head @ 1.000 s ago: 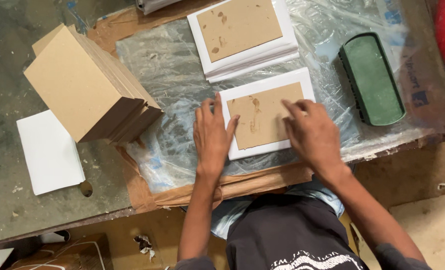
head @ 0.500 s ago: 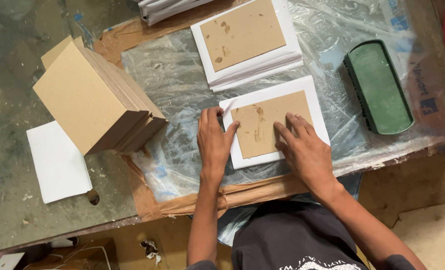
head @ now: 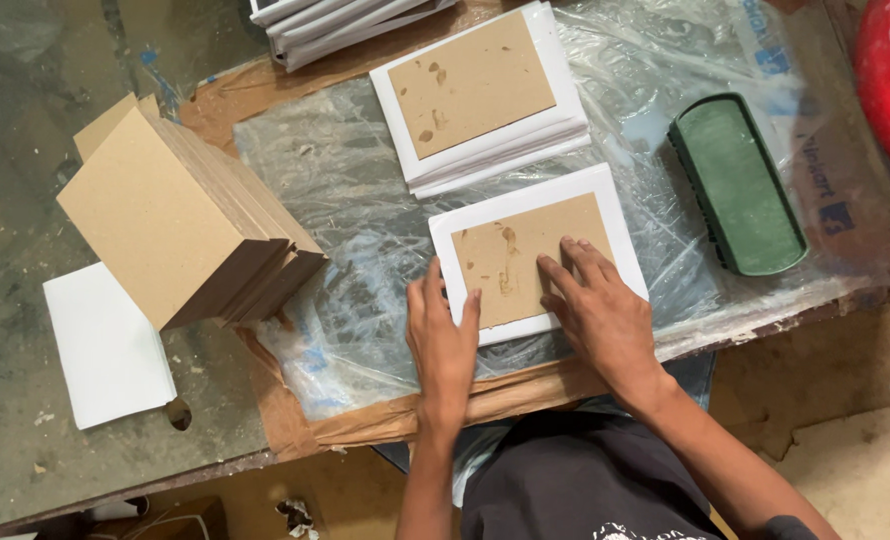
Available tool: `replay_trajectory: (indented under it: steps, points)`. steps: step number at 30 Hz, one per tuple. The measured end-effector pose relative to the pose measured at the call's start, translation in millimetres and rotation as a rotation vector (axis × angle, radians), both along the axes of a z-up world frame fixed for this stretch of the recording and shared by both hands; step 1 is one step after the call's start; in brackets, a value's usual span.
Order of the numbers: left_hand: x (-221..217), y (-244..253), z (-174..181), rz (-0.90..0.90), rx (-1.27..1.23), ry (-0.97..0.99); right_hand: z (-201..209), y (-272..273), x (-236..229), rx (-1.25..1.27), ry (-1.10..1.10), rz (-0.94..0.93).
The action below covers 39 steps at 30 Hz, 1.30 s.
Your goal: The person assembles picture frames by placing a brown cardboard insert onto a white frame base and pressing it down. They then use a green rectangular tool to smooth the surface of the cardboard, ensuring it is flat and secure within the frame. The process is repeated for multiple frames on a workbench covered with plastic.
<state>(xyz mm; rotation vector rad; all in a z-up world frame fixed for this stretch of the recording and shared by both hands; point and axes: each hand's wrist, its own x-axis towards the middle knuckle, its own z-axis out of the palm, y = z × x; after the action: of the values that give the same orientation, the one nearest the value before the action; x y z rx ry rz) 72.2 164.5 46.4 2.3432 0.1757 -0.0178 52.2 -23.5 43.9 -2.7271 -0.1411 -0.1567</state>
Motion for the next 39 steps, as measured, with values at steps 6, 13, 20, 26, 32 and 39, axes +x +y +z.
replay_trajectory:
  steps: [6,13,20,26,32,39]
  points:
    - [-19,-8,-17,-0.040,0.139,-0.138,-1,0,0,-0.004,-0.020,0.013]
    - [-18,-9,-16,-0.055,0.145,-0.163,-1,0,-1,0.015,-0.022,0.005]
    - [-9,-6,-17,0.071,-0.008,-0.084,-3,0,-3,0.011,-0.028,0.005]
    - [-5,-3,-20,0.122,-0.089,-0.094,-2,1,-3,0.028,-0.044,0.004]
    - [-12,-7,-32,0.023,0.134,-0.253,-3,0,-3,0.015,-0.055,0.015]
    - [22,6,-30,0.189,-0.077,0.014,-4,0,-3,0.010,-0.045,0.021]
